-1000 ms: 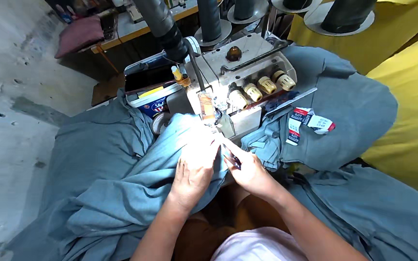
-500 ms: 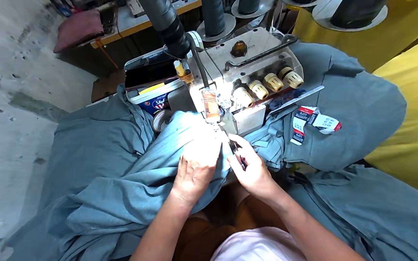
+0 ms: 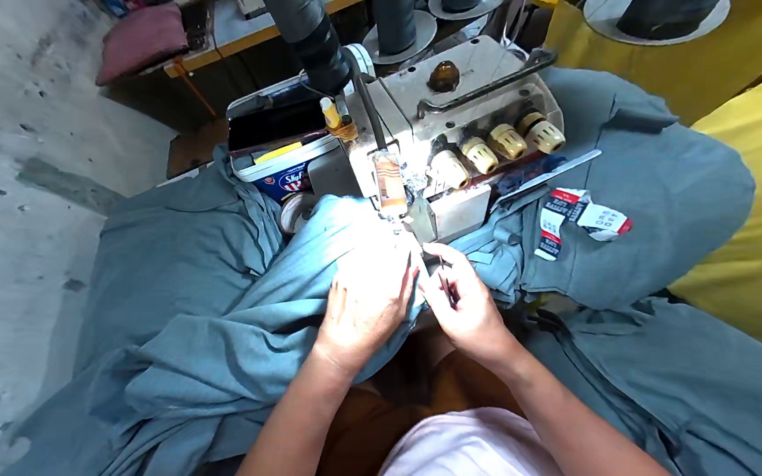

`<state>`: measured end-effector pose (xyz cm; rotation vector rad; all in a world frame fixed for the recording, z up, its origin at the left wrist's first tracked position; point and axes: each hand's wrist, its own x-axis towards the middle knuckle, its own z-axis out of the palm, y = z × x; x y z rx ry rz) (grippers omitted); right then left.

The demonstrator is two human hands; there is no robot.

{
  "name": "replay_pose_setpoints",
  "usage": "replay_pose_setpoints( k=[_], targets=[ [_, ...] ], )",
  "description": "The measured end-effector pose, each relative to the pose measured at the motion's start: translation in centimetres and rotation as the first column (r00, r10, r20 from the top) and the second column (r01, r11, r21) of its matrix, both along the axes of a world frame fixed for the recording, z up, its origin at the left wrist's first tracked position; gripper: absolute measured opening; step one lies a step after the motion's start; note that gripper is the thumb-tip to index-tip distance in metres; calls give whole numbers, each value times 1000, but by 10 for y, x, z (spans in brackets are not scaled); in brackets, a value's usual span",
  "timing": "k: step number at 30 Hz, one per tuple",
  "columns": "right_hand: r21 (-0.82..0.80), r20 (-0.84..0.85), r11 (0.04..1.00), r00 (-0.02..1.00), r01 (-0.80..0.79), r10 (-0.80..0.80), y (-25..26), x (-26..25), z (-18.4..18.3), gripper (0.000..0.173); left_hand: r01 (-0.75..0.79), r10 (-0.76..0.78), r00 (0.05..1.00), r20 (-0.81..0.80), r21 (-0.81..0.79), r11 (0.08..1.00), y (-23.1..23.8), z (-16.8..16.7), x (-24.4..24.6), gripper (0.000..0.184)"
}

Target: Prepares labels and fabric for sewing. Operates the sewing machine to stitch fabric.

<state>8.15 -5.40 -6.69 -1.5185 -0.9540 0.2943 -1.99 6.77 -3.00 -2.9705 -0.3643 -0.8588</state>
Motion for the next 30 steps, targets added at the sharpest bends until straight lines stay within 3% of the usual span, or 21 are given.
replay_pose_setpoints(
  k=[8,12,15,17,23,26,28,30],
  targets=[
    [-6,1,999,999,43,-43,13,6,2,41,-28,21,997,-77,-90,996,1,-5,-2,39],
    [11,-4,999,999,38,-38,14,8,4,41,-51,25,983,-183,-139,989,-25,2,-15,60],
    [20,-8,999,999,40,-40,16,8,5,40,-88,89,993,-74,9,996,-27,-12,-16,40],
    [22,-38,1000,999,20,-19,18,8,9,40,-162,166,981,-103,41,986,-25,-5,-15,37],
    [19,22,998,998,-55,55,4,-4,7,38,-176,137,959,-248,-143,974,16,9,-15,45],
    [-5,-44,993,992,-122,122,-11,-8,-1,55,-108,99,991,-87,-101,989,29,1,-13,38],
    [-8,-71,983,981,-182,181,-23,-6,-10,67,-130,120,990,-73,-148,980,19,2,-20,32],
    [-7,-94,978,974,-208,206,-34,-3,-19,68,-166,155,986,-67,-214,963,4,7,-29,30]
  ],
)
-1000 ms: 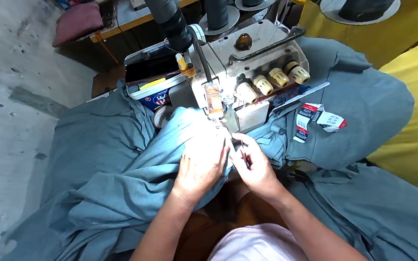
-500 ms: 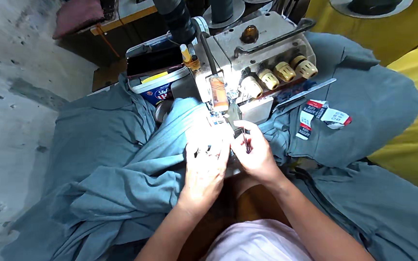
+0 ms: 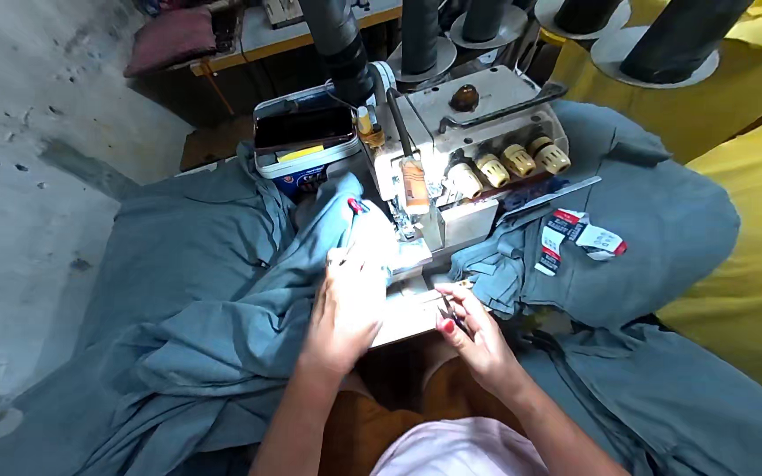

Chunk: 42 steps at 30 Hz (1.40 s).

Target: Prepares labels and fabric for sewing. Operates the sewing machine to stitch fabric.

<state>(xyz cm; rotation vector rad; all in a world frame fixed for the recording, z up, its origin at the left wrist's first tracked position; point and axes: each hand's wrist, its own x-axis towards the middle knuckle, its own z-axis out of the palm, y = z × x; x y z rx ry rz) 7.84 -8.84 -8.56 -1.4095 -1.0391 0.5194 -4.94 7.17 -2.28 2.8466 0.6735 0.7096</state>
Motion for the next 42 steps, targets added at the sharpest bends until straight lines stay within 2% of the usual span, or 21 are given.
replay_pose_setpoints(
  k=[2,4,8,10,12,15,17,19,21,24,25,27,28,29,32,34,36,38,41,42],
  targets=[
    [-12,-26,1000,1000,12,-12,-7,1,-5,58,-57,56,998,-26,-43,997,-11,13,-9,38],
    [-24,-52,999,998,31,-32,-11,-1,-5,47,-100,100,995,-1,1,995,-4,19,-11,34],
    [-8,-45,999,998,40,-40,-8,-14,-4,39,-30,30,1000,2,-68,997,49,41,15,32],
    [0,-6,999,999,42,-42,-5,-21,-7,41,11,-24,998,-62,-203,979,79,45,37,39],
    [-20,46,997,997,69,-68,-5,-25,-10,41,-12,-39,982,-184,-264,965,100,43,51,45],
    [-38,194,988,971,147,-137,-9,-17,-13,41,-60,-11,954,-300,-225,972,112,46,45,32],
    [-47,296,981,941,189,-167,-10,-6,-8,40,10,-51,964,-259,-157,988,117,46,28,24],
    [-44,400,975,898,217,-182,-5,5,5,41,132,-152,978,-145,-141,981,117,48,12,21],
    [-14,517,965,828,261,-216,4,11,20,40,209,-223,973,-53,-198,958,116,50,-1,18],
    [66,717,934,634,352,-290,22,17,40,37,164,-203,977,-67,-371,914,111,53,-17,8],
    [92,772,925,560,369,-300,28,20,43,36,128,-174,981,-90,-377,917,107,55,-21,15],
    [92,848,923,456,374,-269,37,27,48,33,38,-105,977,-187,-331,943,97,62,-27,53],
    [66,874,928,427,368,-232,40,29,50,32,-19,-70,957,-281,-301,954,91,68,-28,67],
    [31,894,932,408,361,-188,43,32,52,32,-77,-36,923,-383,-276,958,84,74,-27,69],
    [-63,919,935,386,350,-83,51,33,59,35,-162,8,851,-525,-248,955,75,75,-25,30],
    [-124,927,929,375,348,-17,56,31,67,35,-115,-11,869,-494,-225,968,79,65,-27,15],
    [-243,918,901,386,359,94,61,26,79,40,5,-92,906,-413,-208,978,82,57,-28,15],
    [-326,907,877,378,354,185,67,24,86,42,57,-152,909,-388,-246,968,80,55,-24,13],
    [-390,895,865,350,316,276,76,24,90,40,56,-165,935,-314,-328,943,77,50,-24,8],
    [-370,903,884,333,286,270,78,25,88,39,32,-148,938,-312,-348,937,76,51,-24,16]
  ],
)
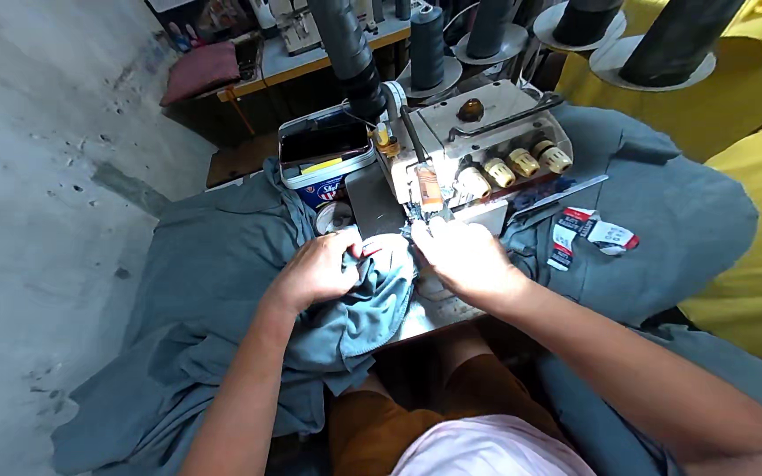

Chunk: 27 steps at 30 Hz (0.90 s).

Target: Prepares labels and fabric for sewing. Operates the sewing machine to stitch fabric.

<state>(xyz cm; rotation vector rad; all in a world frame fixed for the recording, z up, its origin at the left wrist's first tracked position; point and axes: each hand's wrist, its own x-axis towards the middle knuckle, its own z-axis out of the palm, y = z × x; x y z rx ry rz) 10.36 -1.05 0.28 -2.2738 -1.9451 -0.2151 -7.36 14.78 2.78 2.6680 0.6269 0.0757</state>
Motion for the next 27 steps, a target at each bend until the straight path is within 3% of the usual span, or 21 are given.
replay_pose_setpoints(
  k=[3,5,8,10,12,14,17,21,24,27],
  targets=[
    [39,-16,996,997,-78,79,1,2,-2,39,-92,92,996,-7,-61,994,-6,6,-3,54],
    [62,-25,994,995,-93,94,1,3,-5,38,-86,86,996,-8,-95,992,-7,11,-7,59],
    [127,-68,991,996,-44,53,-3,5,-10,31,-41,56,995,82,-176,984,-8,12,-14,25],
    [331,-249,943,966,20,67,-6,9,-18,30,-29,59,981,183,-158,987,-21,22,-14,9],
    [379,-558,918,820,116,126,-10,8,-17,50,31,4,960,279,-119,992,-24,23,-14,8],
    [321,-768,940,612,114,188,-12,6,-13,64,100,-44,939,341,-150,984,-19,11,-15,9],
    [268,-860,962,463,54,214,-11,5,-13,49,5,65,957,282,-241,971,-40,25,-7,10],
    [336,-820,937,519,92,243,-16,11,-22,30,1,65,950,304,-211,977,-27,5,-10,8],
    [331,-780,934,595,131,193,-19,11,-21,25,-28,151,942,300,-377,926,-25,2,-9,3],
    [309,-785,938,599,156,159,-20,13,-24,25,-81,293,923,250,-619,781,-32,9,-6,9]
  ],
)
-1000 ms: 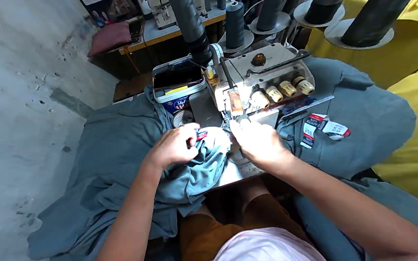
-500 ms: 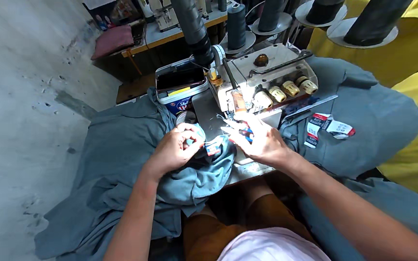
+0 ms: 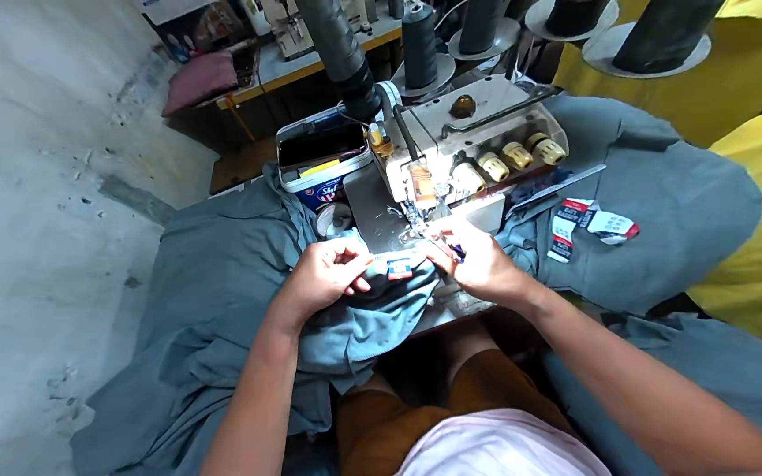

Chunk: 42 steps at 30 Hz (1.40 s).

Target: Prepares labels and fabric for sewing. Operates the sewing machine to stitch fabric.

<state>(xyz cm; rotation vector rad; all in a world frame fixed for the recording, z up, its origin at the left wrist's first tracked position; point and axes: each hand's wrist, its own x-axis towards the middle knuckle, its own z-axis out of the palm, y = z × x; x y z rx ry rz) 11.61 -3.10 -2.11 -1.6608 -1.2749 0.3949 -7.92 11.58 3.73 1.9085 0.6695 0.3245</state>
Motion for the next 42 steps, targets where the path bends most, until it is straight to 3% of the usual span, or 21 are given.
replay_pose_setpoints(
  k=[3,7,12,17,23,25,26,28,29,31,33,34,36,38,40,42],
  targets=[
    [-57,4,998,1000,27,-27,-2,1,0,25,-53,62,997,38,-200,978,-7,1,3,13],
    [0,134,999,990,44,-44,-9,-6,1,48,-46,70,994,80,-266,963,-13,-3,6,12],
    [119,503,992,864,-33,-32,-12,-22,15,27,11,4,998,68,-229,973,-17,-5,13,13],
    [135,593,990,804,-36,-52,-8,-28,13,24,48,-38,997,70,-142,989,-17,-10,14,11],
    [177,572,984,817,-29,-79,-5,-33,8,23,67,-68,996,55,28,997,-17,-14,11,14],
    [214,496,976,857,35,-140,-10,-32,6,22,2,-21,998,66,273,962,-21,-16,9,19],
    [237,425,966,883,103,-199,-14,-30,2,22,-61,8,992,122,430,901,-23,-21,6,22],
    [272,231,923,913,271,-337,-24,-21,-11,26,-92,-81,964,255,600,795,-30,-23,0,24],
    [291,134,889,905,353,-404,-28,-11,-19,29,-26,-176,948,265,615,788,-38,-21,-5,25],
    [276,-39,819,857,503,-513,-36,17,-30,37,311,-466,874,135,581,752,-56,-19,-15,21],
    [171,-155,762,781,625,-605,-37,48,-33,43,674,-716,695,-63,403,619,-67,-19,-18,31],
    [105,-177,738,743,666,-645,-35,63,-34,45,725,-746,660,-88,338,601,-67,-18,-16,32],
    [51,-82,705,706,708,-703,-34,81,-33,47,572,-626,780,-19,427,700,-51,-16,-14,17],
    [164,62,713,714,682,-697,-41,78,-28,48,204,-277,957,82,489,848,-26,-11,-8,21],
    [269,75,758,771,595,-632,-46,48,-24,38,-65,-2,991,132,502,863,9,-18,1,23],
    [211,-131,861,886,463,-445,-44,-1,-26,30,-21,-1,999,46,472,881,42,-24,3,37]
  ],
)
